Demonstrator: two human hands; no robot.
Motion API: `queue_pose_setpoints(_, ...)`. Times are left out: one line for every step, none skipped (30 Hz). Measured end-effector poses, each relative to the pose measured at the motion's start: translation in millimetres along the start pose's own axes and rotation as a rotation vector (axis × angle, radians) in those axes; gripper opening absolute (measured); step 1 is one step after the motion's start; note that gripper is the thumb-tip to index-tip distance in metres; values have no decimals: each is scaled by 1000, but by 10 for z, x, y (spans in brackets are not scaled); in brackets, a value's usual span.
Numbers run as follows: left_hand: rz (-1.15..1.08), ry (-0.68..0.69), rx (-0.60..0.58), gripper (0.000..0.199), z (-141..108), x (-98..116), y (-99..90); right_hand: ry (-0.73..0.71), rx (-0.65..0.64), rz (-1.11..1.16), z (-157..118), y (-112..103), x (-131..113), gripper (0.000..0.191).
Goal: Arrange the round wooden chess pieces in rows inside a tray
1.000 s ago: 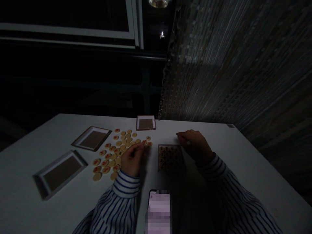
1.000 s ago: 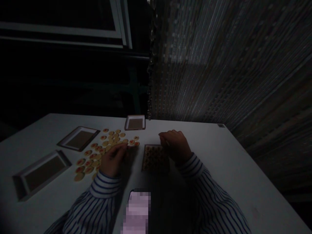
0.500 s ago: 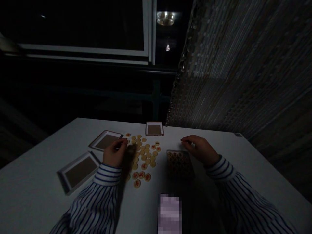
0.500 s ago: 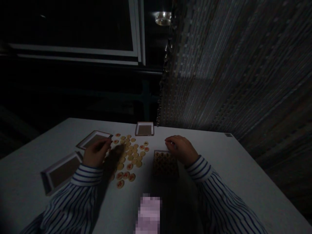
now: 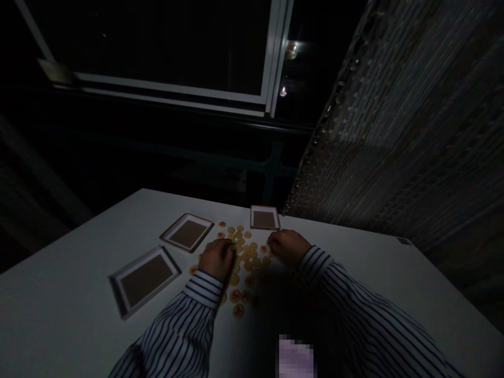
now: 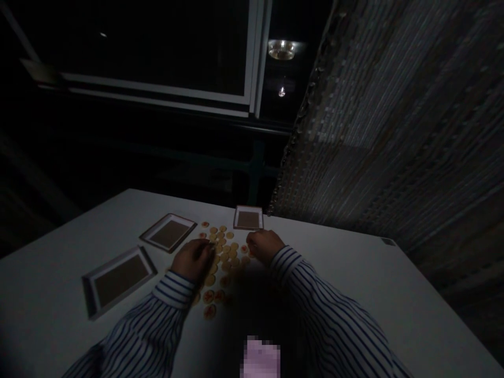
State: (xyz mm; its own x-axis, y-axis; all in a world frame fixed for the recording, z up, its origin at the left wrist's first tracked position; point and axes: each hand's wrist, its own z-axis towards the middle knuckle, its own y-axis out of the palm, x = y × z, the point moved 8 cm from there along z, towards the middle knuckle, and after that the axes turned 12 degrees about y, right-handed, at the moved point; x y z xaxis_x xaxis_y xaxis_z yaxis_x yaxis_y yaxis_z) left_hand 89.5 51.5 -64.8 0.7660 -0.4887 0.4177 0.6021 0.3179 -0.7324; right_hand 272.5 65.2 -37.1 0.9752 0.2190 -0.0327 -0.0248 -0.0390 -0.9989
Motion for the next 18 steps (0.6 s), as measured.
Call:
queue_pose_setpoints(5,15,-2,26,-2,20,7,-23,-18,-24,62,49,-61,25)
queue_pose_setpoints(5,30,-4,25,-2,39,15,-43,-30,-30,118,88,-117,26)
queue_pose_setpoints(0,46,-11,24,-1,59,28,-62,-40,-35,167,121,-169,26)
queue_pose_setpoints(-7,59,-17,24,-1,74,43,-81,-47,-39,208,149,-219,27)
queue_pose_setpoints(-16,69,-23,24,-2,85,58,-99,-53,-40,242,173,-264,28)
queue_pose_setpoints(-23,76,-28,24,-4,91,72,-118,-58,-42,269,195,-305,28)
queue_pose_setpoints(-27,78,-29,24,-6,91,83,-136,-64,-44,291,216,-342,29)
queue_pose_setpoints(-30,76,-25,24,-10,87,87,-154,-69,-46,307,236,-373,29)
queue_pose_setpoints(-31,73,-21,24,-14,82,89,-171,-75,-48,320,254,-398,28)
queue_pose_setpoints(-32,73,-20,24,-19,79,92,-184,-78,-53,330,270,-415,28)
queue_pose_setpoints(-35,74,-20,24,-24,77,94,-193,-80,-59,338,284,-425,28)
queue_pose_setpoints(-37,74,-20,23,-28,76,94,-199,-82,-65,345,296,-429,28)
queue_pose_setpoints(-42,74,-20,23,-32,75,92,-202,-82,-72,351,305,-429,27)
queue_pose_setpoints(-48,72,-19,23,-35,75,90,-204,-83,-78,357,313,-426,27)
queue_pose_setpoints(-56,68,-16,23,-33,76,86,-203,-82,-83,363,318,-420,26)
queue_pose_setpoints(-64,62,-12,23,-27,76,79,-202,-81,-88,369,322,-415,26)
queue_pose_setpoints(-71,54,-11,23,-13,77,73,-200,-80,-93,374,323,-410,25)
queue_pose_setpoints(-73,44,-12,23,9,78,63,-197,-77,-97,379,323,-405,25)
